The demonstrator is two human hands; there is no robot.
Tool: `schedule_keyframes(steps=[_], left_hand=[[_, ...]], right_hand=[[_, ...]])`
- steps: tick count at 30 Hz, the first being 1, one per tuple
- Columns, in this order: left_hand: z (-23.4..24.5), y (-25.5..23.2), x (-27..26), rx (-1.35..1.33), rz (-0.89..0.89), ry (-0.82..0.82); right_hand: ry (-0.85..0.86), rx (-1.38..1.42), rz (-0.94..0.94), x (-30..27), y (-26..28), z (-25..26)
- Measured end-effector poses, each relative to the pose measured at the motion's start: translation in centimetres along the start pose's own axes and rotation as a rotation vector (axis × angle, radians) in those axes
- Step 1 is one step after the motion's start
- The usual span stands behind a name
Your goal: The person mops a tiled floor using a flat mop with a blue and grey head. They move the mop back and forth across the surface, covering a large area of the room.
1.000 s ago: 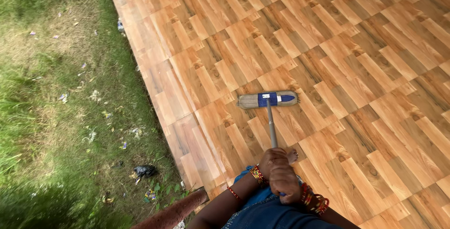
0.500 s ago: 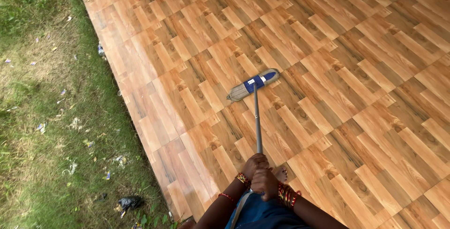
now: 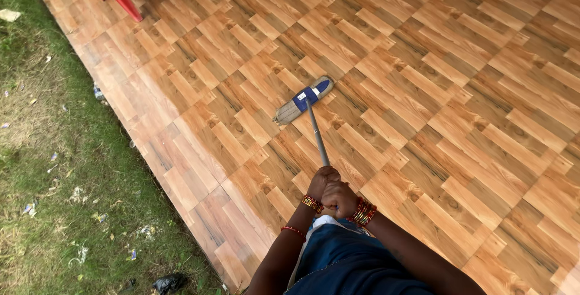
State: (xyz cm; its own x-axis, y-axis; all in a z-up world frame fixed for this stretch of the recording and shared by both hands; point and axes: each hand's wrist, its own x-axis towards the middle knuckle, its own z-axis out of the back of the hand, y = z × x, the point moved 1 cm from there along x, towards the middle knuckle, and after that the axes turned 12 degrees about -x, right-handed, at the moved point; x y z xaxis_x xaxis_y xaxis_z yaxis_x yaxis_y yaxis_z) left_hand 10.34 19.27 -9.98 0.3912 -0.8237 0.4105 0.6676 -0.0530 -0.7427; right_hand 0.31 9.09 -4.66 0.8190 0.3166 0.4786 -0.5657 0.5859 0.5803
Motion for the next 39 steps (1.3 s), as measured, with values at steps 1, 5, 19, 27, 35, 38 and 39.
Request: schedule_keyframes(steps=[1,5,19,27,35,38,39], left_hand=[[-0.1,-0.6,-0.2,0.003,-0.051,-0.011],[-0.2,-3.3,-1.7,-0.157,0.02,-0.047],[-4.1,-7.5,-9.1,-1.251,0.54,-0.271],[-2.0,-5.8,-8.7,-0.583,0.058,-0.009],[0.6,0.0,-2.9,-0.33,0.036,0.149],[1.9,1.9,0.1,-0.261,-0.072,0.16],[2.2,2.5,1.1,-0.242,-0.105,0.166]], right_hand=[[-0.022,0.004,0.0,0.2,1.1,0.4],[-0.058,0.052,-0.077,0.4,6.0,1.2],[-0.288,-0.008,0.049,1.4,17.1,3.2],[0.16,0.17,0.215,0.1,12.8,1.0],[0.077,0.121,0.141,1.4,3.8,-1.7],[0.068,0.064,0.116,1.9,-0.1,-2.3],[0.08,0.042,0.096,2.0,-1.4,-2.5]])
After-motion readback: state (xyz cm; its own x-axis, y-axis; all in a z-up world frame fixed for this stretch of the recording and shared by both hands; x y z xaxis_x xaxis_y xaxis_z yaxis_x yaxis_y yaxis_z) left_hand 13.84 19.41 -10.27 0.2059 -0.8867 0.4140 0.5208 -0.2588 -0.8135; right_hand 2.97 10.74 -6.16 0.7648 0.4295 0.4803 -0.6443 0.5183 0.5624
